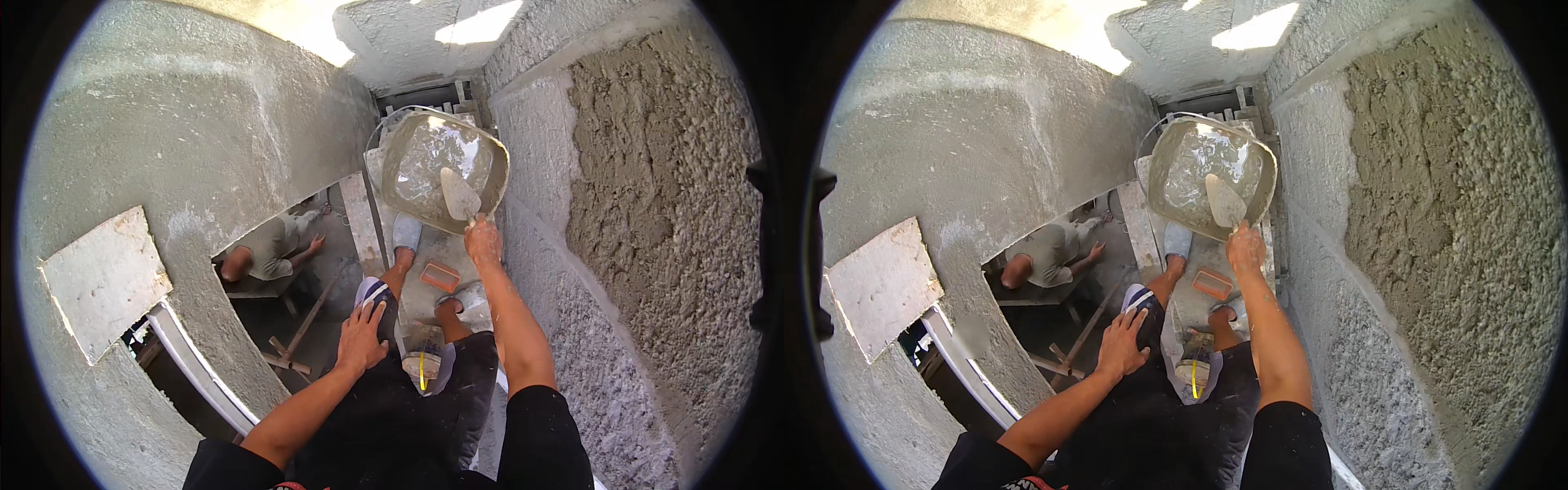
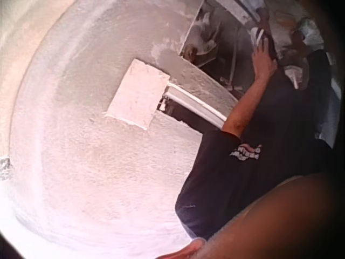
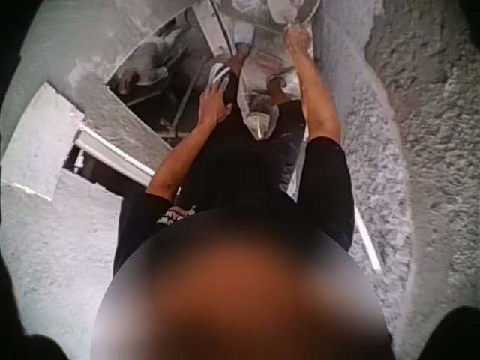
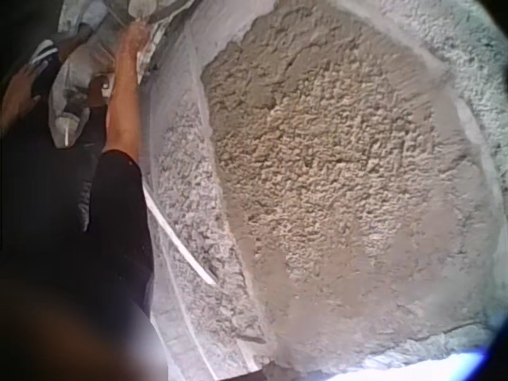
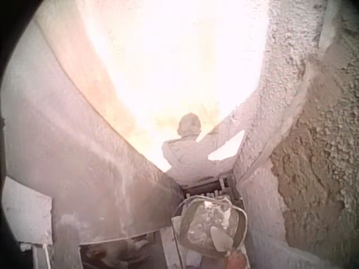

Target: The person scoops wet plaster from a bucket with a trowel and applies it to a vertical wall surface, smoothing it in repeated strokes. The person then uses a long straightedge to level the applied plaster along the wall.

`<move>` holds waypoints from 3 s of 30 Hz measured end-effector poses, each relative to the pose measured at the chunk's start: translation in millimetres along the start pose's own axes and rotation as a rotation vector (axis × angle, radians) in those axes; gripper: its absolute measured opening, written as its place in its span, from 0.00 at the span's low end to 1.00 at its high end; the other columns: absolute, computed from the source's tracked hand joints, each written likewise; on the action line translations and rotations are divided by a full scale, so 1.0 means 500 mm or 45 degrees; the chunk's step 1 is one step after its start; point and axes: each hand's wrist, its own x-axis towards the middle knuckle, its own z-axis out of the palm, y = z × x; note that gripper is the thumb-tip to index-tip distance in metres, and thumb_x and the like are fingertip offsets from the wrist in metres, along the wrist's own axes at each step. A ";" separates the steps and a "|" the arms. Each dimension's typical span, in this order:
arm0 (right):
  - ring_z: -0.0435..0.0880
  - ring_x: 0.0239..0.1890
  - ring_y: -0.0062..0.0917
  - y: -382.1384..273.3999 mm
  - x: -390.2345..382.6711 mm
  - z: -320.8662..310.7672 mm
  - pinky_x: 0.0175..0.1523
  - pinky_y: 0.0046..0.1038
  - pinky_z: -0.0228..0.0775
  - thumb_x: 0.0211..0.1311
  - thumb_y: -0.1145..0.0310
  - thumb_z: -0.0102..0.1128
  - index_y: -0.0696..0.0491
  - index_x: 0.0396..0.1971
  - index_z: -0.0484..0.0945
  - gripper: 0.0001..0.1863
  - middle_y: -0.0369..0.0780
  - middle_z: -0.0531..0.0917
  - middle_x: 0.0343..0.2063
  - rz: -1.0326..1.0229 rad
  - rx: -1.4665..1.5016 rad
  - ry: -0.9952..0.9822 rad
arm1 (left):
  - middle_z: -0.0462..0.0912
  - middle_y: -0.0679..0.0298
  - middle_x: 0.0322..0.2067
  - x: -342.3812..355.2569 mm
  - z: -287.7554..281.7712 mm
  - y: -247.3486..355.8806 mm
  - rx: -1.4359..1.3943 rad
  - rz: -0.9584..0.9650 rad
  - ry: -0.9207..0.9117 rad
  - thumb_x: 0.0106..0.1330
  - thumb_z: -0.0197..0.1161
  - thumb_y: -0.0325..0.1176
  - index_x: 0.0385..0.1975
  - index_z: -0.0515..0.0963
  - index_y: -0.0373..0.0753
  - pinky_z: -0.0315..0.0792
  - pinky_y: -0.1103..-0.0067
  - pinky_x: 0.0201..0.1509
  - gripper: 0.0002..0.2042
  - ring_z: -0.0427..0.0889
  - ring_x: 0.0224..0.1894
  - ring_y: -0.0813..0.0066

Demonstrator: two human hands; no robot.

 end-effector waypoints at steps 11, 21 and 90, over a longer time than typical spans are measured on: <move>0.85 0.51 0.47 -0.204 0.337 0.279 0.58 0.42 0.77 0.61 0.59 0.64 0.54 0.59 0.77 0.27 0.52 0.84 0.51 0.094 0.468 0.104 | 0.65 0.53 0.70 0.068 -0.005 -0.048 -0.081 -0.018 0.055 0.53 0.72 0.40 0.71 0.65 0.46 0.57 0.58 0.75 0.41 0.61 0.73 0.50; 0.87 0.37 0.50 -0.085 -0.173 -0.098 0.43 0.44 0.78 0.57 0.59 0.71 0.53 0.42 0.82 0.17 0.50 0.87 0.32 -0.141 0.815 0.406 | 0.67 0.55 0.69 0.000 0.042 0.005 0.059 0.027 0.104 0.51 0.73 0.43 0.71 0.66 0.45 0.61 0.60 0.73 0.43 0.64 0.71 0.52; 0.82 0.54 0.50 0.103 -0.595 -0.507 0.57 0.46 0.76 0.63 0.56 0.67 0.51 0.59 0.76 0.27 0.53 0.82 0.53 -0.273 0.486 0.390 | 0.67 0.53 0.71 0.019 -0.014 0.072 -0.060 -0.011 0.119 0.53 0.76 0.40 0.71 0.65 0.40 0.60 0.64 0.76 0.43 0.63 0.73 0.53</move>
